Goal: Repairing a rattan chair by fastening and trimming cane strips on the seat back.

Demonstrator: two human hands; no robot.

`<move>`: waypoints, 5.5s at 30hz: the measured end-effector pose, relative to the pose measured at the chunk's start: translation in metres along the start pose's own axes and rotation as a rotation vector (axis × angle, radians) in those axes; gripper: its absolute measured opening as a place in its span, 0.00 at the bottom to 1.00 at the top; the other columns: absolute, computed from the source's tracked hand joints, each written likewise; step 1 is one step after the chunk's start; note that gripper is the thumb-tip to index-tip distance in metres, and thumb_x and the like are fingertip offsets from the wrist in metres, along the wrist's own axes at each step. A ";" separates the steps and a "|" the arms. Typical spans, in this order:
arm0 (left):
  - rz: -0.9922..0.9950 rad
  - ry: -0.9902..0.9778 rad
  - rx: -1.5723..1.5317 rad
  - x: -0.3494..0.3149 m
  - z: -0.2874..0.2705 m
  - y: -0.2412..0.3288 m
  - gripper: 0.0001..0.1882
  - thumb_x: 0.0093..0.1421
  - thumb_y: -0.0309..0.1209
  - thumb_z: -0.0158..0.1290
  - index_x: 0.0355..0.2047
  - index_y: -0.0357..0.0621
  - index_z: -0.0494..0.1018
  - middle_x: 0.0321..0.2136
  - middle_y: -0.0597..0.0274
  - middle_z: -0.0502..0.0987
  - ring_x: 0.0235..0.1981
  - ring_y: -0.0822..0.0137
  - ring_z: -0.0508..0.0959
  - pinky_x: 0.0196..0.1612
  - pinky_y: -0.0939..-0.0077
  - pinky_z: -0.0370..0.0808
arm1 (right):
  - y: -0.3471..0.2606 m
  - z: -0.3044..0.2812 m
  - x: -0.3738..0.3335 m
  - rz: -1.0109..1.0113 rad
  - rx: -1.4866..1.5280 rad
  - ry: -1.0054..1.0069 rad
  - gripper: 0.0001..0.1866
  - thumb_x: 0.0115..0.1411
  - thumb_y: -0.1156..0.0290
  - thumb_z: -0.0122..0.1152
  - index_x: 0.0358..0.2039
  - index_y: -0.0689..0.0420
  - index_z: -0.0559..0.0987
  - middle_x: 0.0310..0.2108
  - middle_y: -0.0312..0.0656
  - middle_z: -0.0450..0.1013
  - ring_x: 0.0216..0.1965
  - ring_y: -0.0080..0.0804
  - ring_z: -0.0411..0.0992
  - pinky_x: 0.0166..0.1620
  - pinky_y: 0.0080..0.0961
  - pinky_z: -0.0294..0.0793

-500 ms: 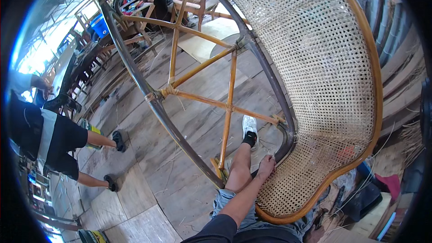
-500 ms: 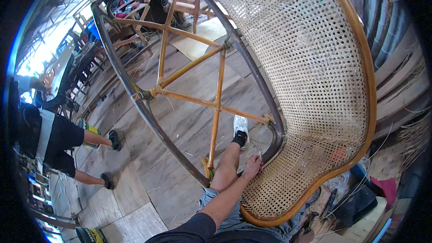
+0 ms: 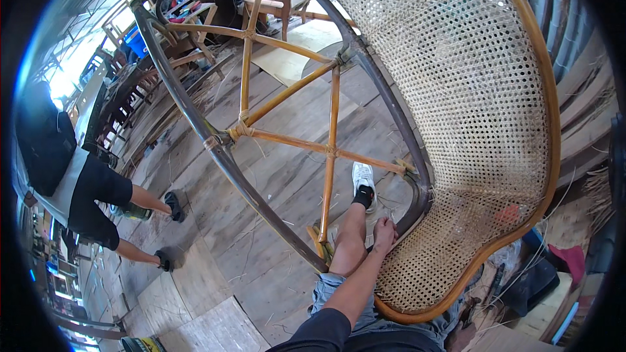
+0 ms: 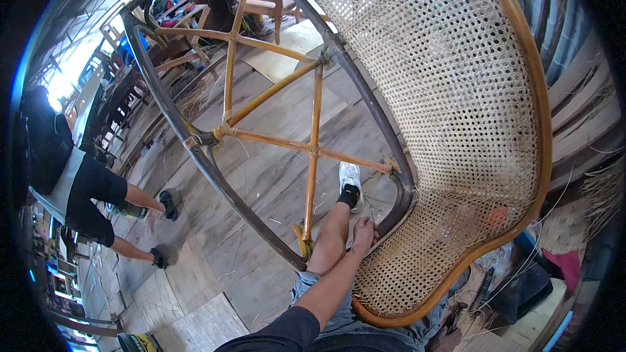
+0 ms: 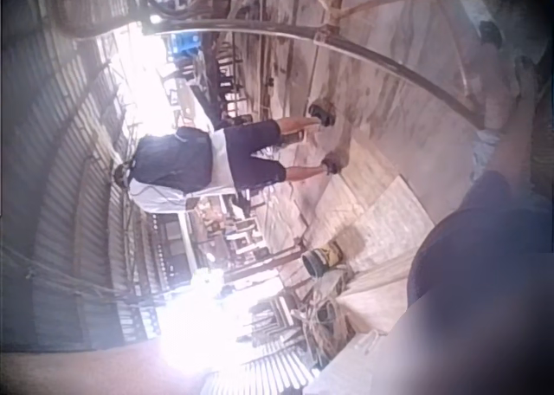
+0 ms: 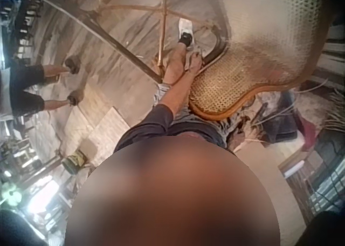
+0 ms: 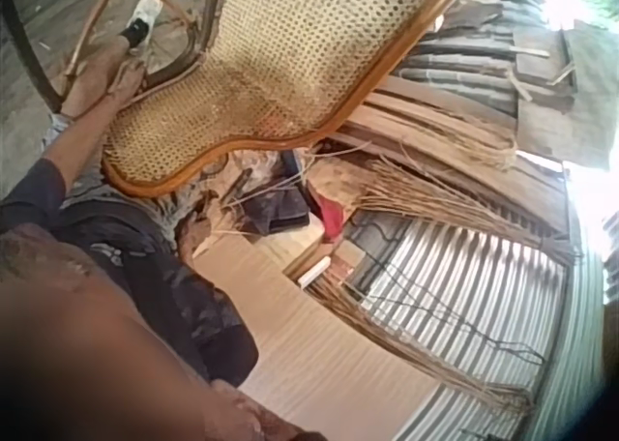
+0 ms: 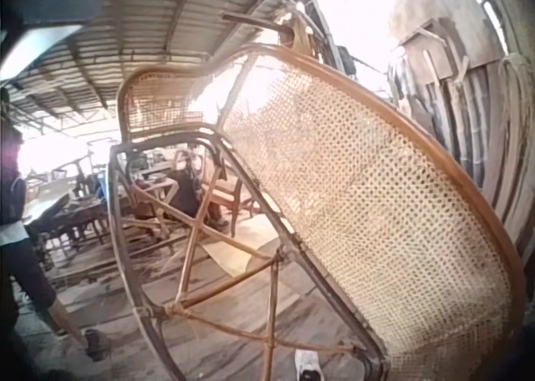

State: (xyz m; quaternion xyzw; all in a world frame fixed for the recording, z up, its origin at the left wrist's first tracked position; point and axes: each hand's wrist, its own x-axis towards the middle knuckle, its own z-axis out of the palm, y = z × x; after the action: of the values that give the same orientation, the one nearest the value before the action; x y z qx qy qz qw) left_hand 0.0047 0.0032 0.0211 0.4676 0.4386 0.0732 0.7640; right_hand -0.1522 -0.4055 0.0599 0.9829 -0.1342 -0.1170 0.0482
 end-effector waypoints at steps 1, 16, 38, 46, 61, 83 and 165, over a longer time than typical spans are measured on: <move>-0.026 -0.007 0.000 0.001 0.000 0.000 0.11 0.61 0.31 0.41 0.42 0.41 0.66 0.20 0.66 0.68 0.11 0.75 0.66 0.10 0.81 0.62 | 0.007 0.011 0.003 -0.072 -0.056 0.074 0.27 0.63 0.50 0.40 0.40 0.65 0.70 0.35 0.49 0.69 0.34 0.40 0.68 0.38 0.34 0.67; -0.035 0.004 -0.030 0.004 0.001 -0.007 0.12 0.61 0.33 0.43 0.43 0.44 0.66 0.19 0.67 0.68 0.10 0.75 0.65 0.09 0.80 0.59 | -0.019 -0.038 -0.003 0.099 0.340 -0.032 0.27 0.60 0.50 0.46 0.36 0.67 0.72 0.35 0.55 0.72 0.35 0.50 0.70 0.38 0.39 0.68; 0.166 0.182 0.283 0.035 0.003 -0.044 0.13 0.58 0.33 0.43 0.43 0.45 0.69 0.19 0.58 0.72 0.13 0.66 0.71 0.18 0.70 0.69 | -0.062 0.012 0.059 -0.203 0.433 -0.149 0.40 0.54 0.34 0.40 0.47 0.63 0.67 0.48 0.58 0.66 0.45 0.54 0.66 0.47 0.47 0.64; 0.134 0.124 0.253 0.007 0.006 -0.031 0.10 0.59 0.35 0.45 0.36 0.42 0.67 0.20 0.56 0.72 0.15 0.64 0.72 0.20 0.68 0.69 | -0.102 0.028 0.094 -0.482 0.528 -0.158 0.39 0.54 0.37 0.43 0.48 0.64 0.66 0.49 0.58 0.65 0.47 0.54 0.65 0.48 0.45 0.62; 0.112 0.174 0.290 0.004 0.011 -0.022 0.11 0.60 0.36 0.45 0.35 0.42 0.68 0.17 0.58 0.69 0.14 0.68 0.69 0.19 0.70 0.67 | -0.083 0.055 0.070 -0.622 0.694 -0.181 0.39 0.53 0.41 0.48 0.51 0.65 0.64 0.51 0.57 0.63 0.50 0.53 0.62 0.52 0.43 0.60; -0.024 0.039 0.051 0.001 0.007 -0.016 0.13 0.58 0.32 0.44 0.43 0.45 0.68 0.19 0.62 0.71 0.13 0.71 0.69 0.13 0.73 0.66 | 0.043 0.052 0.099 -0.451 0.649 0.020 0.40 0.52 0.47 0.56 0.54 0.67 0.61 0.53 0.57 0.60 0.55 0.52 0.59 0.56 0.38 0.56; 0.609 -0.027 0.939 0.026 0.093 0.011 0.07 0.52 0.27 0.48 0.33 0.42 0.67 0.33 0.53 0.73 0.27 0.60 0.80 0.26 0.70 0.77 | -0.384 -0.139 0.205 -0.831 -0.541 0.041 0.10 0.59 0.71 0.44 0.40 0.51 0.71 0.42 0.44 0.67 0.41 0.46 0.73 0.40 0.43 0.73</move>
State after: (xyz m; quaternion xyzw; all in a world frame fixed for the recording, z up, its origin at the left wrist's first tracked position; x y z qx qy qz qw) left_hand 0.0926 -0.0376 0.0310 0.8640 0.2595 0.0813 0.4237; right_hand 0.1702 -0.0849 0.1018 0.9075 0.3054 -0.1374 0.2535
